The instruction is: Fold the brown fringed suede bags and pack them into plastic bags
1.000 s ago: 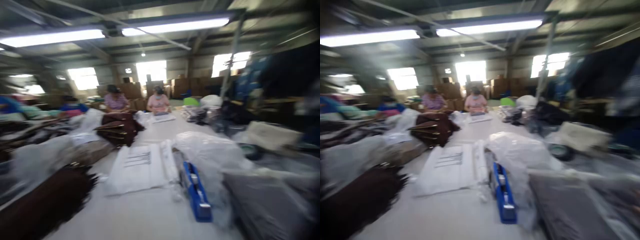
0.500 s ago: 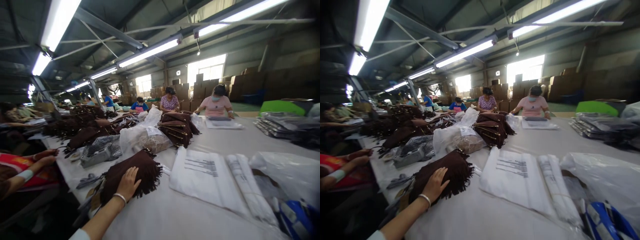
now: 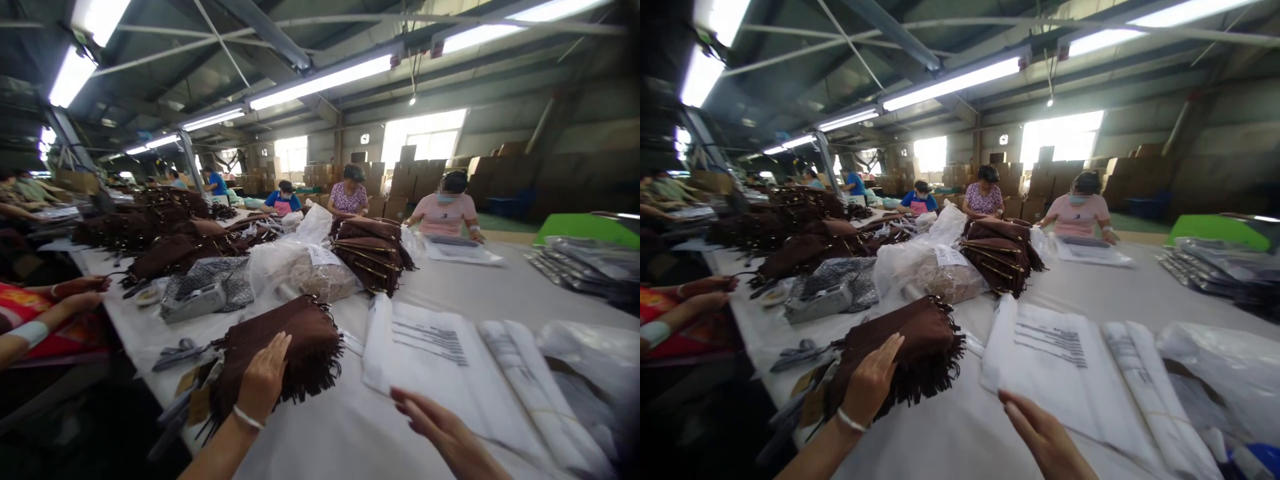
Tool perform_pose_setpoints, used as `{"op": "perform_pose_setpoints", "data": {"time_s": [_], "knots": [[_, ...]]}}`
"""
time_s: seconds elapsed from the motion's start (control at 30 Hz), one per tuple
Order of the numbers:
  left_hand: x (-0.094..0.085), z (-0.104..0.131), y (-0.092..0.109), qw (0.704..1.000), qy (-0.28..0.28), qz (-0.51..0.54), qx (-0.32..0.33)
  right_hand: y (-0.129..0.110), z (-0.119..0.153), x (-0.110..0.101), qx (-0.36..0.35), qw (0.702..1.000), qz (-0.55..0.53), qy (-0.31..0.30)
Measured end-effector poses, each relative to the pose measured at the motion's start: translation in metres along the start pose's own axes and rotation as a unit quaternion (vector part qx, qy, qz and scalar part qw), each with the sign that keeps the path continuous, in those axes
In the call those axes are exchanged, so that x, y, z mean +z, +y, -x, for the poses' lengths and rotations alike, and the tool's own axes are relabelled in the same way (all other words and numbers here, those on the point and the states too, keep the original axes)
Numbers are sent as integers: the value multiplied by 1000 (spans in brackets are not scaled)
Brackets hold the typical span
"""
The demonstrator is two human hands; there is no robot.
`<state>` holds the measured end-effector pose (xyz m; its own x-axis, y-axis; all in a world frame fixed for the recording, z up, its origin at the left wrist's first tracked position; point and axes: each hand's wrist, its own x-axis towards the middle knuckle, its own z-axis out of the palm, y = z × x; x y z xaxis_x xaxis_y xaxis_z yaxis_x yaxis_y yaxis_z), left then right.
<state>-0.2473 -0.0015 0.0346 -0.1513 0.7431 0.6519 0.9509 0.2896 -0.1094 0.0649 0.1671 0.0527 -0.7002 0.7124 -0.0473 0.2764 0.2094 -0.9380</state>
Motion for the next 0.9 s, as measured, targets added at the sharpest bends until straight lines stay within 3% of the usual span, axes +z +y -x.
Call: {"op": "perform_pose_setpoints", "data": {"time_s": [0.03, 0.1, 0.2, 0.27, 0.4, 0.5, 0.6, 0.7, 0.83, 0.9], "knots": [[-7, 12, 16, 999, 3, 12, 31, -8, -17, 14, 43, 995, -84, -43], [-16, 39, 54, 993, -26, 57, 103, -17, -47, 41, 111, 951, -265, -115], [-21, 69, 89, 967, -118, 154, 166, -1, -63, 68, 152, 926, -322, -121], [-18, 73, 84, 959, -162, 188, 139, 18, -50, 71, 161, 931, -316, -90], [-2, 57, 31, 945, -246, 210, 49, 36, 0, 51, 110, 951, -284, -45], [5, 42, 7, 893, -358, 263, 73, 31, 31, 29, 66, 980, -184, -26], [0, 30, 12, 848, -425, 294, 118, 24, 51, 7, -13, 999, -38, 19], [-13, 9, 31, 856, -393, 289, 172, 16, 66, -20, -62, 994, 55, 75], [-49, -39, 55, 921, -202, 223, 247, -4, 85, -61, -114, 976, 95, 160], [-69, -57, 68, 936, -123, 187, 272, -9, 97, -77, -129, 966, 79, 208]]}}
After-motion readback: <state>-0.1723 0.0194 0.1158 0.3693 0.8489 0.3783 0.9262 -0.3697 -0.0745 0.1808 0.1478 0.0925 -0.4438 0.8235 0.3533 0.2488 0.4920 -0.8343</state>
